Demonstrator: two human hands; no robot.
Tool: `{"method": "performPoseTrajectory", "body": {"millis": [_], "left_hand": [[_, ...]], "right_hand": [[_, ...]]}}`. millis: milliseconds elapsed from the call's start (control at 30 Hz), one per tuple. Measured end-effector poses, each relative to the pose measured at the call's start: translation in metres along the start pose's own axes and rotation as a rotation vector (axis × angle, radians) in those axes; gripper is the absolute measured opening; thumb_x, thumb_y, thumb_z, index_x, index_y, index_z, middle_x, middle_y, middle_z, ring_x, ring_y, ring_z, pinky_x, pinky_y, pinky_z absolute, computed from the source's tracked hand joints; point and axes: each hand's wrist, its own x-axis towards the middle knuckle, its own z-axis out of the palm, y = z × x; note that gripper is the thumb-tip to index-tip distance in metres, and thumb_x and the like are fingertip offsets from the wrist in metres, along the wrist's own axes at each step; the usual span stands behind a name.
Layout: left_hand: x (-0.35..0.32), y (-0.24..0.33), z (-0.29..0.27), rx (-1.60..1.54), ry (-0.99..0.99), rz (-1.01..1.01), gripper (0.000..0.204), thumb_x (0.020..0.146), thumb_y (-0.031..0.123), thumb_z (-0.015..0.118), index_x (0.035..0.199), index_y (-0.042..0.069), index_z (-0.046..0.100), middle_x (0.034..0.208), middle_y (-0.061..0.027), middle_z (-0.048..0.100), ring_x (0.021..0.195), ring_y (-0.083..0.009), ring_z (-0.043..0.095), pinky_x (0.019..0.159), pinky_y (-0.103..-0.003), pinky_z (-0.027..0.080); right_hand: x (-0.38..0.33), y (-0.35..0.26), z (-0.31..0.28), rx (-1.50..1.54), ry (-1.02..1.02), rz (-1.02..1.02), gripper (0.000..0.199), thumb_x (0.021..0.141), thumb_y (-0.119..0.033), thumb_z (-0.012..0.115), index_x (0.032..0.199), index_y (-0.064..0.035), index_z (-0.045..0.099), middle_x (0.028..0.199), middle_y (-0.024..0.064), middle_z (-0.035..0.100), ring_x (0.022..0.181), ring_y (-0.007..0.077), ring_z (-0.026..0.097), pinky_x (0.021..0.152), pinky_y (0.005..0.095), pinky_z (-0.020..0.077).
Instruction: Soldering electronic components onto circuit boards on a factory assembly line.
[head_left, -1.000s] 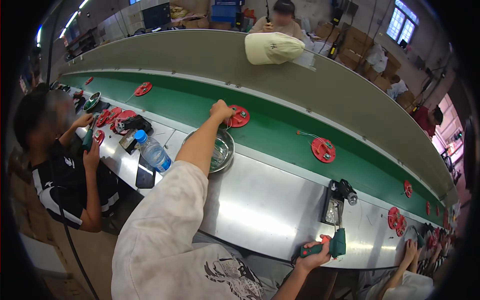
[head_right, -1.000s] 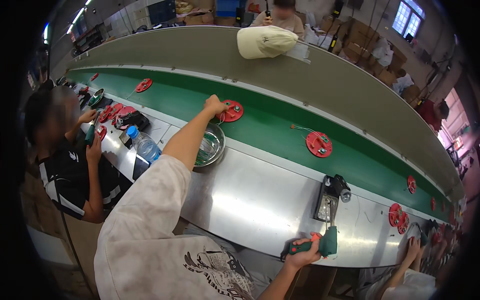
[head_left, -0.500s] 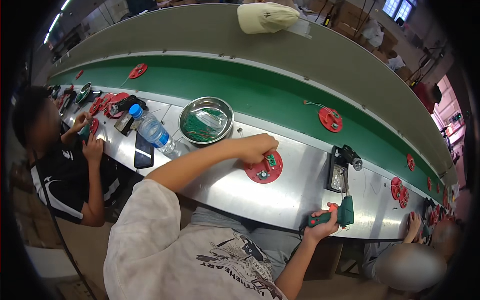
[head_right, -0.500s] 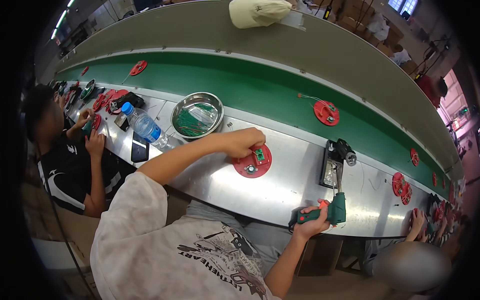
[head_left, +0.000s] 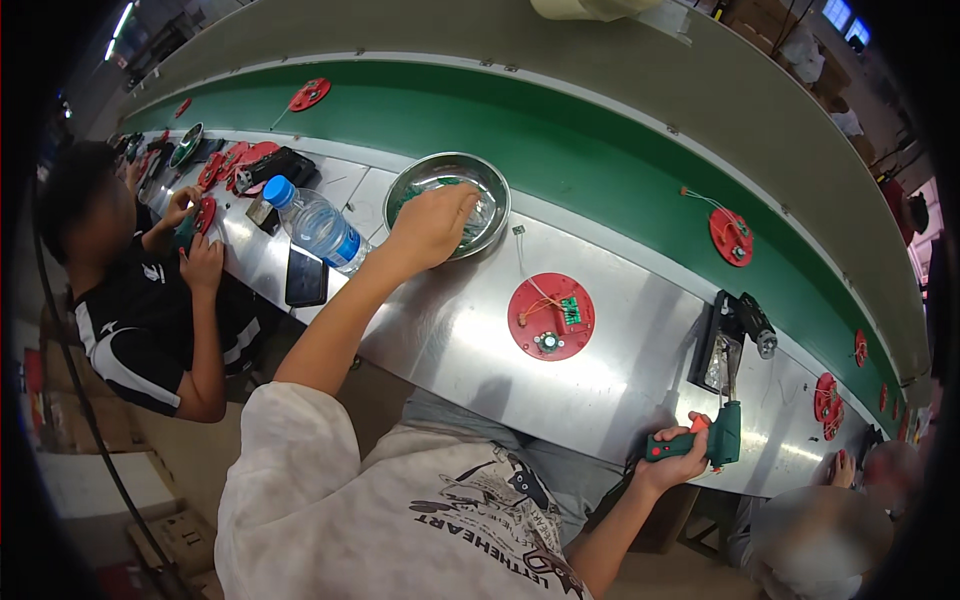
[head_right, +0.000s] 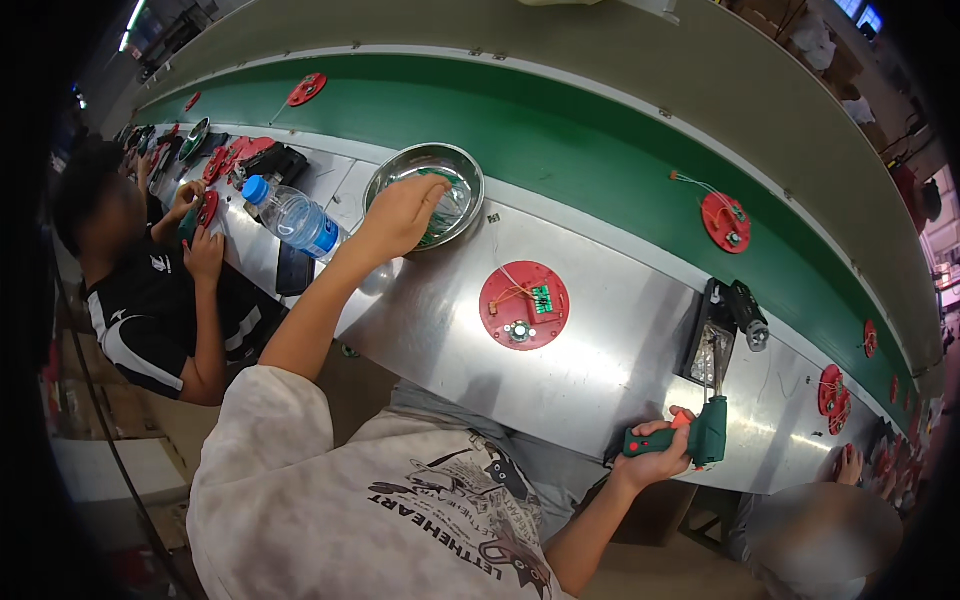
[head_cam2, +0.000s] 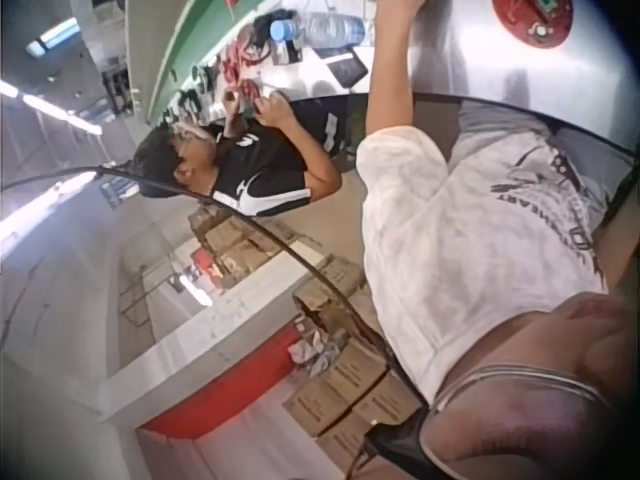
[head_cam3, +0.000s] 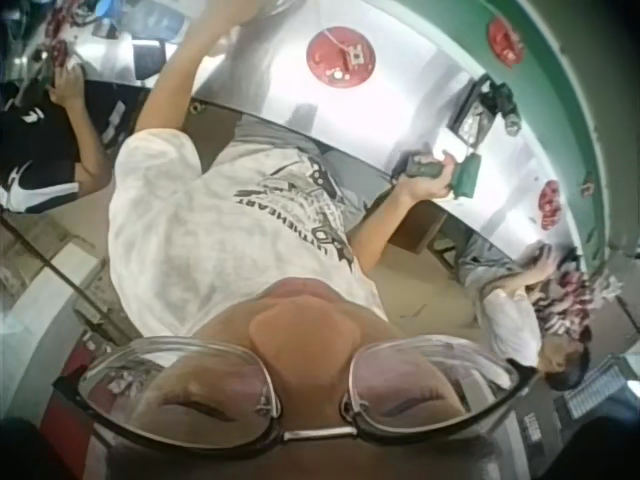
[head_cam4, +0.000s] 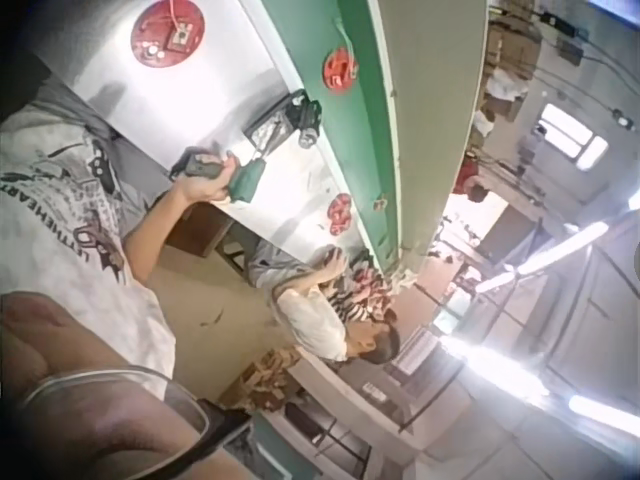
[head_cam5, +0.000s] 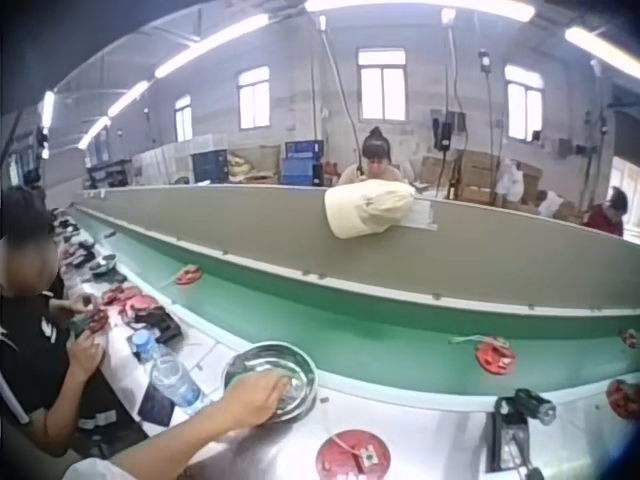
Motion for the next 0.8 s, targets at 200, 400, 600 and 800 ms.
{"method": "performPoseTrajectory", "body": {"millis": [200,400,600,800], "left_hand": [[0.006,-0.002,0.004,0.264,-0.177,-0.134,0.020,0.102,0.020,0.054,0.114,0.006,0.061,0.095,-0.0205,0.070,0.092,-0.0415,0.067,0.074,-0.052,0.051],[0.006,-0.012,0.016,0.212,-0.085,-0.007,0.016,0.100,0.020,0.058,0.111,0.009,0.062,0.085,-0.0176,0.068,0.084,-0.0407,0.065,0.075,-0.052,0.051],[0.005,-0.024,0.019,0.121,-0.073,0.172,0.009,0.087,0.013,0.068,0.087,0.005,0.070,0.090,-0.0123,0.070,0.093,-0.0349,0.062,0.085,-0.047,0.050],[0.012,-0.023,0.026,0.137,-0.201,0.102,0.007,0.081,0.010,0.073,0.082,0.003,0.072,0.093,-0.0128,0.069,0.095,-0.0336,0.060,0.086,-0.044,0.048]], "right_hand": [[0.002,0.004,-0.005,-0.015,-0.005,-0.006,0.033,0.102,-0.030,0.047,0.108,-0.0004,0.061,0.059,0.0037,0.052,0.050,0.0134,0.050,0.048,0.0268,0.0404],[0.002,0.004,-0.003,-0.023,-0.019,-0.024,0.034,0.103,-0.030,0.046,0.110,0.0007,0.060,0.059,0.0049,0.052,0.050,0.0140,0.049,0.048,0.0263,0.0397],[0.005,0.009,-0.016,-0.022,-0.070,-0.025,0.034,0.104,-0.029,0.046,0.112,0.0011,0.059,0.068,0.0068,0.056,0.050,0.0135,0.049,0.047,0.0265,0.0396],[-0.001,-0.004,0.010,-0.087,0.038,-0.059,0.037,0.102,-0.033,0.045,0.108,0.0014,0.058,0.056,0.0050,0.049,0.046,0.0143,0.045,0.045,0.0265,0.0380]]}}
